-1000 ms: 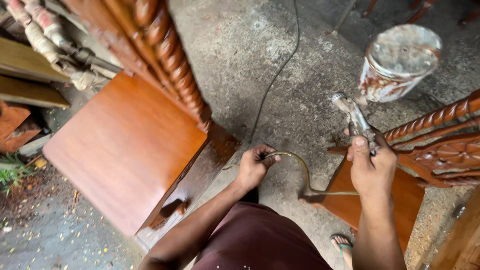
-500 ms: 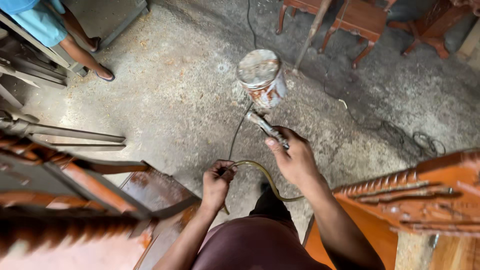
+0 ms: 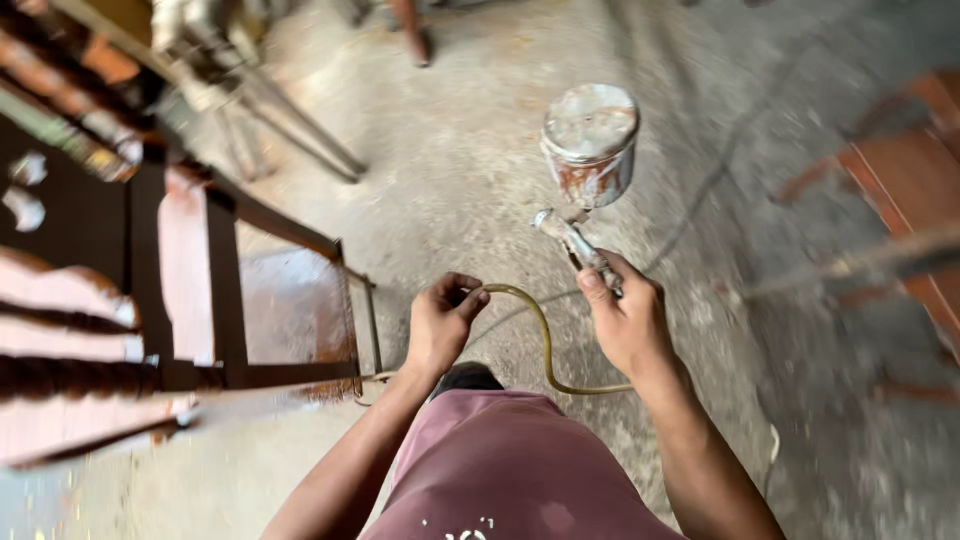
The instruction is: The person uses a spray gun to apply a finish to a wooden chair. They move around the chair to cover the back, seat, and legs, then reposition the chair to access different sides.
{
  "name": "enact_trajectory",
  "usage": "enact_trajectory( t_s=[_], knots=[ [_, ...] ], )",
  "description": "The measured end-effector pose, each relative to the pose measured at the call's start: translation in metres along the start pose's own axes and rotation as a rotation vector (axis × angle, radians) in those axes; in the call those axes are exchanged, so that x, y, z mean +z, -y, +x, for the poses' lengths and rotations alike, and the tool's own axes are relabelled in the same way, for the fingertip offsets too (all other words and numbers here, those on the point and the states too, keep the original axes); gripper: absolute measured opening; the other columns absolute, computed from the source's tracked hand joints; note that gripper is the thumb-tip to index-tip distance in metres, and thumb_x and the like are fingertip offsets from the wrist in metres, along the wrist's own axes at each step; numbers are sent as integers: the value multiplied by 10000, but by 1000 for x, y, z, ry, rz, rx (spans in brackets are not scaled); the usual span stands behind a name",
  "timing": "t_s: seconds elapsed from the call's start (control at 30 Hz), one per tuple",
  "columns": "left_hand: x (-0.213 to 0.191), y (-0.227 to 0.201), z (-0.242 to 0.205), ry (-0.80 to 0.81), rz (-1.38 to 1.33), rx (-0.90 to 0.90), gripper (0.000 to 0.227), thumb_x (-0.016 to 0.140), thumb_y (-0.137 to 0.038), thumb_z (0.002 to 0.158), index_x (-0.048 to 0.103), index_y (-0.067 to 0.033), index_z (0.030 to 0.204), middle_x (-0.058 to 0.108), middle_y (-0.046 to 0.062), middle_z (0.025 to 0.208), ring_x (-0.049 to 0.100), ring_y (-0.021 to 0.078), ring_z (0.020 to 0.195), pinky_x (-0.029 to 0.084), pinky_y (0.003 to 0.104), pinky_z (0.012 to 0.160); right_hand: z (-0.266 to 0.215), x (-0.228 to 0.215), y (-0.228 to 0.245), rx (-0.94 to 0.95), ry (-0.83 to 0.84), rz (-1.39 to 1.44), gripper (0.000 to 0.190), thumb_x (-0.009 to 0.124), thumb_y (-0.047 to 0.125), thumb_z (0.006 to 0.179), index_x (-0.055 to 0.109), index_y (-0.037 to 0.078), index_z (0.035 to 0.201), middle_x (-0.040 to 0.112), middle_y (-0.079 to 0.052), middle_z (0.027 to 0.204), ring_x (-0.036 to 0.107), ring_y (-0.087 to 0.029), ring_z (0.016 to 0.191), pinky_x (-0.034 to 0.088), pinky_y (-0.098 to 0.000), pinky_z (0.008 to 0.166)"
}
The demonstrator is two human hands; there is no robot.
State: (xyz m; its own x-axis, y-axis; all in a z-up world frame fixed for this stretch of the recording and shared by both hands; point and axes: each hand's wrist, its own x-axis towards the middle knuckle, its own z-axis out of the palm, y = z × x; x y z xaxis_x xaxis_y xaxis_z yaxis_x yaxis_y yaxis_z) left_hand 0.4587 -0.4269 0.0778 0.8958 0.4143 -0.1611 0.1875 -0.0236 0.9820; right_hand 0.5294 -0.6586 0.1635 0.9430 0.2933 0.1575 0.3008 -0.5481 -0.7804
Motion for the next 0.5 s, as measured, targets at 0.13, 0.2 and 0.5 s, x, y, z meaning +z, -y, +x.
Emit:
enact_trajectory(
  t_s=[0.13, 0.2, 0.5],
  knots=[
    [10, -16, 31, -180, 94, 36, 173, 769, -137, 890, 733, -6, 996, 673, 43, 724, 559, 79, 672, 475, 256, 596, 79, 9, -6, -170, 125, 199, 490, 599, 423, 1014, 675, 14, 1274, 699, -66, 825, 590, -157, 674, 494, -332, 579],
    [26, -15, 59, -211, 26, 51, 184, 765, -136, 878, 739, -9, 1008, 716, 38, 763, 610, 74, 707, 512, 253, 637, 119, 22, -15, -225, 222, 157, 473, 625, 399, 1017, 676, -4, 1259, 719, -107, 874, 636, -172, 740, 531, -334, 647],
    [30, -43, 240, -398, 46, 124, 245, 765, -205, 902, 731, -17, 1057, 758, 100, 840, 676, 147, 737, 556, 306, 674, 314, 59, -10, -448, 458, 149, 472, 598, 387, 1044, 659, -19, 1278, 633, -57, 771, 568, -137, 652, 468, -307, 571]
  ],
)
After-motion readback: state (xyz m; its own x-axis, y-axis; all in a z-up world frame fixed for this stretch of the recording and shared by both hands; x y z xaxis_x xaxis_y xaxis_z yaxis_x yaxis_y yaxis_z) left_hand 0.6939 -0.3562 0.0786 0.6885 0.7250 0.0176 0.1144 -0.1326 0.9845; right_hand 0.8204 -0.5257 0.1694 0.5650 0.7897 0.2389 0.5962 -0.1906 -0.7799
